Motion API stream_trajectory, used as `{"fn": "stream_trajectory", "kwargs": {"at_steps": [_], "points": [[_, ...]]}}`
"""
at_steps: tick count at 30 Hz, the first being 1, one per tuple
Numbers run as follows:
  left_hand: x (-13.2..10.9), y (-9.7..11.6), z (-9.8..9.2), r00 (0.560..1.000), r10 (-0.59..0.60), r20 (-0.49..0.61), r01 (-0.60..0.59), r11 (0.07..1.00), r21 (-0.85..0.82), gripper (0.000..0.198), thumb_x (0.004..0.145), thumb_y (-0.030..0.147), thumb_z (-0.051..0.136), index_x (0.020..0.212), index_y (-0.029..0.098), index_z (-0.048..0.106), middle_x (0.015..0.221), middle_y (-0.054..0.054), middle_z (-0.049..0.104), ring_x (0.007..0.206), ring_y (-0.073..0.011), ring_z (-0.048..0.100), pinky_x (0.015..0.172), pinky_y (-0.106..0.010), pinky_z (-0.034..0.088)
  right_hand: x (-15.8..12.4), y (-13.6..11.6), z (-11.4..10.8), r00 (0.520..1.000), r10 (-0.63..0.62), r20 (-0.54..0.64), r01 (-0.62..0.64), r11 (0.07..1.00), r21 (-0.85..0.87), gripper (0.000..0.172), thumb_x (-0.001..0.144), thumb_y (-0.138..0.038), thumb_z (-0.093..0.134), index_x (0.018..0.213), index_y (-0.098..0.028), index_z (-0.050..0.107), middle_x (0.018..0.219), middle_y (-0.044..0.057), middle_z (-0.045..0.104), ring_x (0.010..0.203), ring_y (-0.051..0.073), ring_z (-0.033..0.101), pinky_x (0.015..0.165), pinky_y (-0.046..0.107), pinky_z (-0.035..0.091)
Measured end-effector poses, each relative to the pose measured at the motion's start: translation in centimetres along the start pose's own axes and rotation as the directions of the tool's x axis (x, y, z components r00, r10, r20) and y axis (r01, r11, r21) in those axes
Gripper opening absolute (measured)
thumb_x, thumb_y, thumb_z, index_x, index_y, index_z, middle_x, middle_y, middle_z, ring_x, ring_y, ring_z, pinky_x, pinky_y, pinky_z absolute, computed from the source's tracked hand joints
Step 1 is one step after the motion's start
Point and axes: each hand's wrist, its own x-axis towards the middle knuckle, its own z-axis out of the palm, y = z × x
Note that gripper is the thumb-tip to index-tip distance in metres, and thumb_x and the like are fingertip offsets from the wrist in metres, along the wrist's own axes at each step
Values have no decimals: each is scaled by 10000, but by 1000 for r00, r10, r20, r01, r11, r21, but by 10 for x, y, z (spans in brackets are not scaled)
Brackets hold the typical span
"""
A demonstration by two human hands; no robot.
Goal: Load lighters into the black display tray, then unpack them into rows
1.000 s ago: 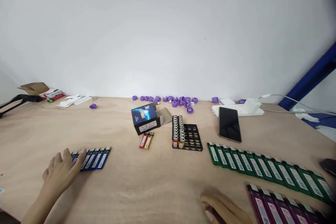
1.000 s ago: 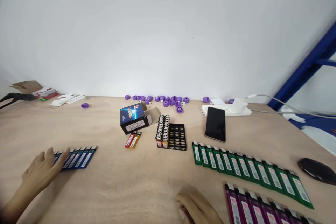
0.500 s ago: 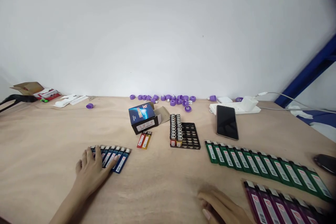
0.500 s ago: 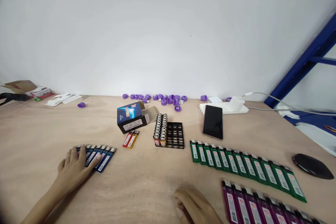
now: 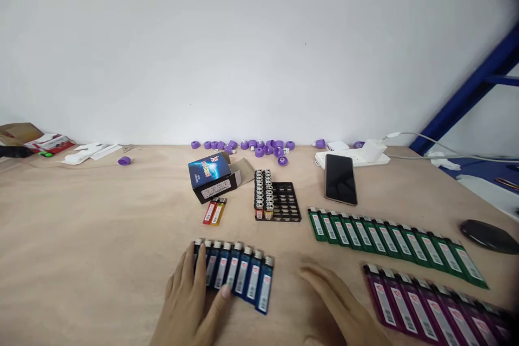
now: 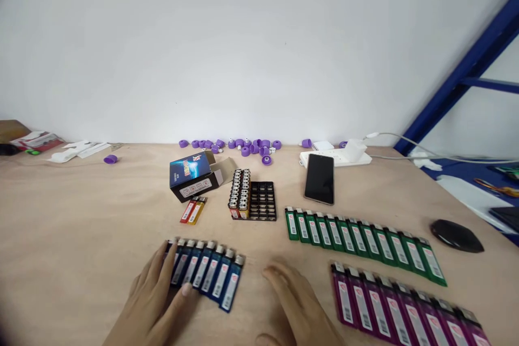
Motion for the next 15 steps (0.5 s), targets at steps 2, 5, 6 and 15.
{"fn": "stream_trajectory", "kwargs": {"at_steps": [2, 5, 6, 15], "points": [[-7, 13, -4, 994, 106, 11, -104, 990, -92, 707, 1014, 423, 374, 1599, 245, 20, 1630, -167, 268, 1473, -344, 318, 1100, -578, 429, 0, -6, -1, 1000, 2, 28, -1, 999, -43, 851, 818, -392, 708, 1563, -244, 322, 1599, 106, 355, 1433, 373, 376, 1140, 514, 400], [-3, 25, -17, 971, 232, 49, -213, 945, -250, 725, 993, 391, 438, 1594, 306, 41, 1612, -133, 325, 1435, -333, 396, 1096, -514, 469, 5, -15, -6, 996, 21, 86, -13, 996, -90, 1002, 759, -405, 762, 1590, -239, 227, 1636, 133, 251, 1471, 415, 269, 1138, 618, 345], [1, 27, -22, 965, 259, 42, -236, 928, -287, 704, 987, 386, 447, 1587, 316, 86, 1588, -125, 374, 1404, -329, 445, 1078, -491, 494, 8, -17, -8, 993, 32, 115, -21, 995, -96, 1014, 745, -388, 770, 1590, -248, 228, 1639, 129, 245, 1477, 412, 254, 1135, 625, 343], [36, 27, -69, 958, 173, -230, -263, 850, -457, 287, 957, 323, 480, 1235, 338, 551, 1148, -21, 680, 1008, -231, 672, 820, -299, 565, 16, -6, -16, 989, 82, 126, -68, 991, -112, 871, 764, -260, 757, 1535, -186, 359, 1528, 162, 454, 1409, 356, 417, 1128, 547, 396]]}}
